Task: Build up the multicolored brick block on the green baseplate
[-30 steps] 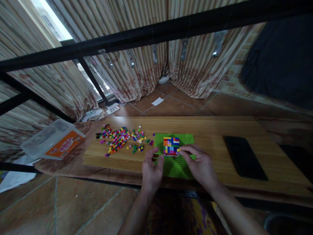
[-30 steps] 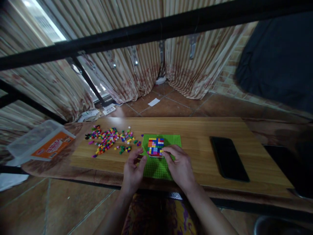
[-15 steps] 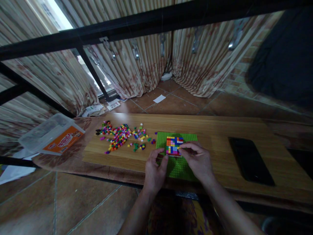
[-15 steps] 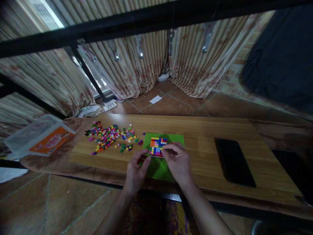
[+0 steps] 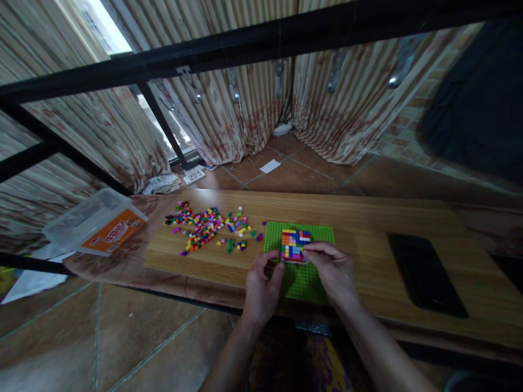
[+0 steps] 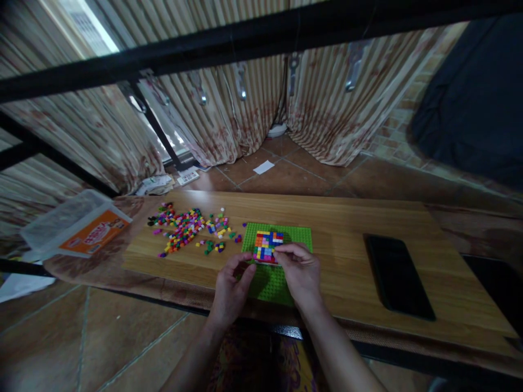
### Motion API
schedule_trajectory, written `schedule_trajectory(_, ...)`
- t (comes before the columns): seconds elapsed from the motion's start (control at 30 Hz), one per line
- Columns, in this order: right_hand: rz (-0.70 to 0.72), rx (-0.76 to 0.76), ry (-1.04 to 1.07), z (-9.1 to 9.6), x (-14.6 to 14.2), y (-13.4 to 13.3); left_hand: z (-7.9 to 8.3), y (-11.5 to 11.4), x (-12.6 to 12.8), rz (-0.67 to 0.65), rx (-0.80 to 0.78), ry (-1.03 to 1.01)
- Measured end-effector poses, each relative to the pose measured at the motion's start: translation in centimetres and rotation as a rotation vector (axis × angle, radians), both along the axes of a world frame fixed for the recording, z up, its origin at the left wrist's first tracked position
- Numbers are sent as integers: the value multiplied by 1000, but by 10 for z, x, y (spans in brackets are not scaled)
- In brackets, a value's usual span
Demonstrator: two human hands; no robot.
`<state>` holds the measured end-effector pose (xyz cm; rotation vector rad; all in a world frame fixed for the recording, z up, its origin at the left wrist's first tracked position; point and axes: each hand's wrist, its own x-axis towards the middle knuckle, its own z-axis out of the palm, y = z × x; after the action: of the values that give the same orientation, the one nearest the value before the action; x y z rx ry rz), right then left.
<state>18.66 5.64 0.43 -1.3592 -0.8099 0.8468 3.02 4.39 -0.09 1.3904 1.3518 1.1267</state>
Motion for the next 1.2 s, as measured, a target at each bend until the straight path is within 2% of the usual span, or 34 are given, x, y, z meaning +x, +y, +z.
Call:
schedule_trajectory(0.17,-2,-18,-9,-3,1,0,0,-1,-8,74,-35,-20)
schedule_trajectory(0.27,13,-20,9,-5,2,0,-3,4,-20,135,2,-5)
schedule_trajectory(0.47,-17,-5,-44,-3,4,-10,-8,29,-55,283,117,288)
schedule_trajectory(0.6,-59,8,-122,0,10,-26,1,55,-66,286,182,555)
schedule_trajectory(0.7,-66,11,-169,1,13,-37,6,75,-67,237,234,789)
schedule_trajectory(0.8,-65,6,-199,2,16,-45,7,88,-65,197,203,938)
schedule_trajectory(1.07,-53,-25,-237,8,20,-50,4,90,-64,205,149,1071)
schedule_trajectory(1.2,-42,-25,-229,5,20,-50,10,90,-65,186,163,1100)
